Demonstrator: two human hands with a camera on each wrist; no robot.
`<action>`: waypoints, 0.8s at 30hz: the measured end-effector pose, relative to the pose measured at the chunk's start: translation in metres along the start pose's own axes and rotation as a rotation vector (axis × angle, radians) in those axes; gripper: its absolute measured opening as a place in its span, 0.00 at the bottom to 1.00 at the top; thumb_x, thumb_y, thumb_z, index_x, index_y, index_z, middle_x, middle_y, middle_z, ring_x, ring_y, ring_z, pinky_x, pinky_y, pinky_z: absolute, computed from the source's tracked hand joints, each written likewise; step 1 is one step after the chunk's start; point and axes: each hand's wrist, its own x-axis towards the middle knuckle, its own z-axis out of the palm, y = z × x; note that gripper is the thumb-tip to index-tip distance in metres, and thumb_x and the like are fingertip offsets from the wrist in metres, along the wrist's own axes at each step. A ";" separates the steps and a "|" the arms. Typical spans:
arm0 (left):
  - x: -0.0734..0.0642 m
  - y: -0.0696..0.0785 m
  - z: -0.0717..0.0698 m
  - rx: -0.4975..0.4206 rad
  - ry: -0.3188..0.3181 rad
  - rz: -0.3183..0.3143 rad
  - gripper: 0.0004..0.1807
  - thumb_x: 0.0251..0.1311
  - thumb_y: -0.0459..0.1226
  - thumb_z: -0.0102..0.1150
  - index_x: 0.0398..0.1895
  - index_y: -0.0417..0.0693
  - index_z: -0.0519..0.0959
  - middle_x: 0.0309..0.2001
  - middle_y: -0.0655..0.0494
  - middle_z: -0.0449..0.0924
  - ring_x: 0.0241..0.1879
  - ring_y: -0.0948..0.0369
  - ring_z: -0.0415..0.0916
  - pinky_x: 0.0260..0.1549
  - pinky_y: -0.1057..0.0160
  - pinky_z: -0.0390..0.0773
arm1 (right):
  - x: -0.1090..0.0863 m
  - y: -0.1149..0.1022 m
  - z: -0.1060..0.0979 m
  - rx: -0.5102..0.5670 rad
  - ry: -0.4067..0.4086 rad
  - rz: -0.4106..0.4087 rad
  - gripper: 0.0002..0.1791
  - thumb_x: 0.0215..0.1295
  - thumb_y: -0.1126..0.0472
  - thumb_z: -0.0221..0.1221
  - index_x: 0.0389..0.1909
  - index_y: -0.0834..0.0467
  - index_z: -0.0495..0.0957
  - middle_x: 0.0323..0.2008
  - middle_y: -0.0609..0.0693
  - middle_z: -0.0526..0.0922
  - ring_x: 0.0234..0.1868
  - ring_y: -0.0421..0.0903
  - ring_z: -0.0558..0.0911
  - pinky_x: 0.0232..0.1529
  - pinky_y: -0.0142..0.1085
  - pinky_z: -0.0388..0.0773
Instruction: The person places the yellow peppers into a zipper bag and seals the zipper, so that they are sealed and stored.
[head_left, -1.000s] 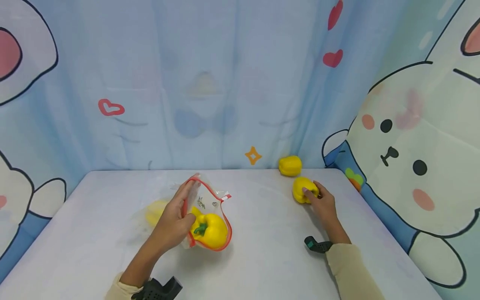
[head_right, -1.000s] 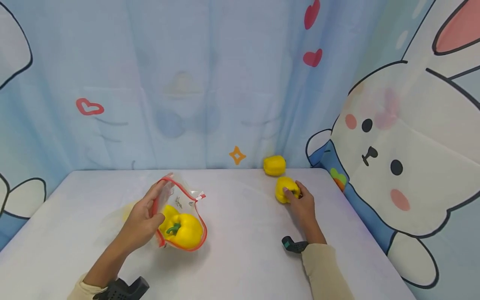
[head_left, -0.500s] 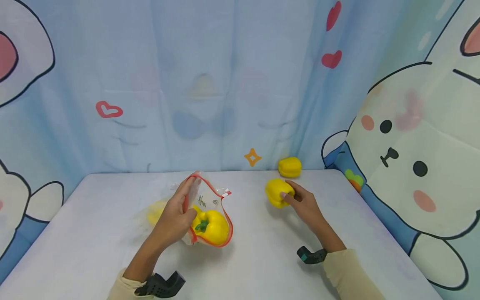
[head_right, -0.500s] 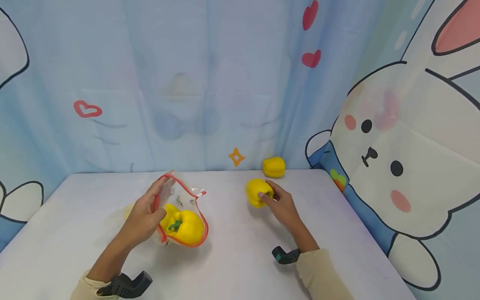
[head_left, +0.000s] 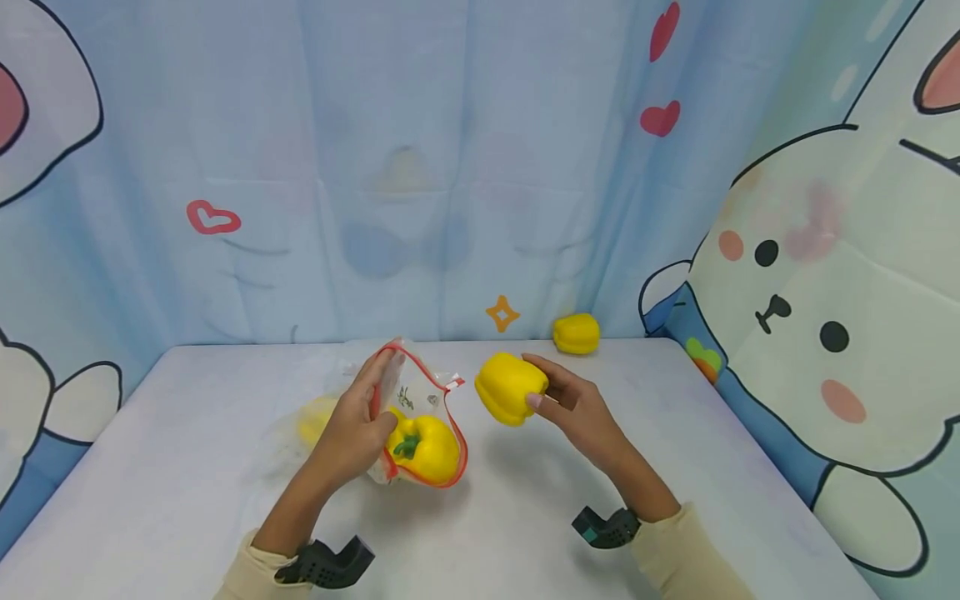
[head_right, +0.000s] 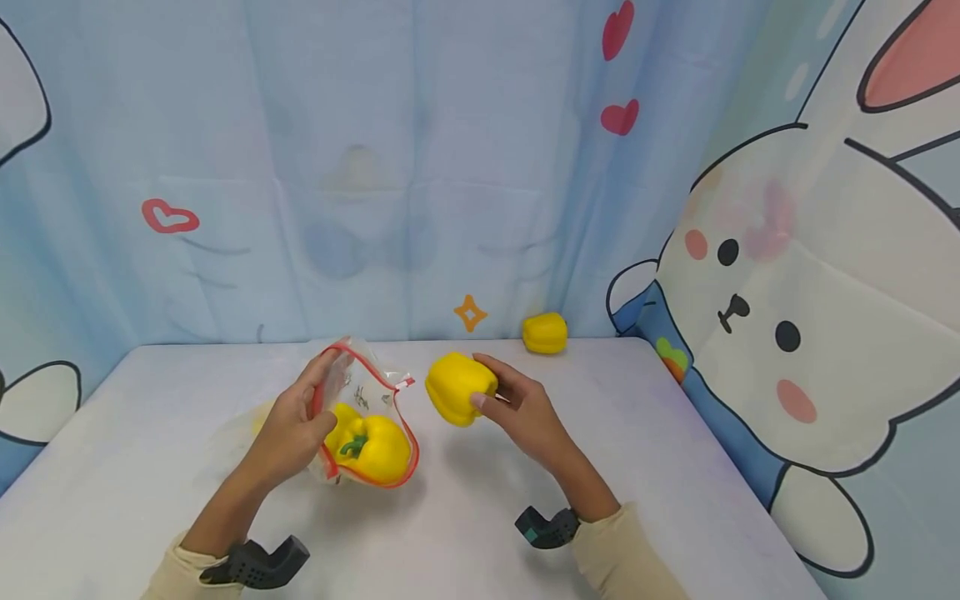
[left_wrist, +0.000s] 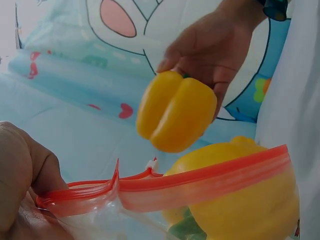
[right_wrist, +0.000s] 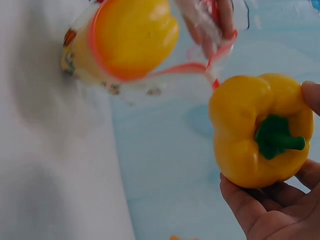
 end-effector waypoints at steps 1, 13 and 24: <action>0.000 0.000 0.001 0.000 0.001 0.001 0.43 0.56 0.21 0.45 0.77 0.45 0.50 0.77 0.55 0.43 0.71 0.51 0.49 0.60 0.53 0.66 | -0.002 -0.005 0.002 0.007 -0.014 -0.017 0.30 0.69 0.60 0.58 0.70 0.59 0.64 0.64 0.56 0.71 0.55 0.54 0.77 0.53 0.35 0.76; -0.004 0.001 0.007 -0.021 -0.042 0.046 0.43 0.56 0.20 0.43 0.77 0.43 0.47 0.77 0.57 0.41 0.74 0.56 0.43 0.66 0.54 0.56 | -0.009 -0.031 0.025 0.173 -0.228 -0.182 0.30 0.68 0.66 0.54 0.70 0.66 0.62 0.65 0.61 0.69 0.55 0.52 0.77 0.55 0.39 0.76; -0.009 0.006 0.010 -0.045 -0.045 0.035 0.43 0.56 0.21 0.44 0.77 0.46 0.48 0.77 0.56 0.41 0.71 0.53 0.49 0.61 0.53 0.66 | -0.011 -0.030 0.045 0.269 -0.360 -0.184 0.30 0.70 0.62 0.55 0.71 0.65 0.61 0.66 0.62 0.68 0.55 0.55 0.78 0.54 0.42 0.76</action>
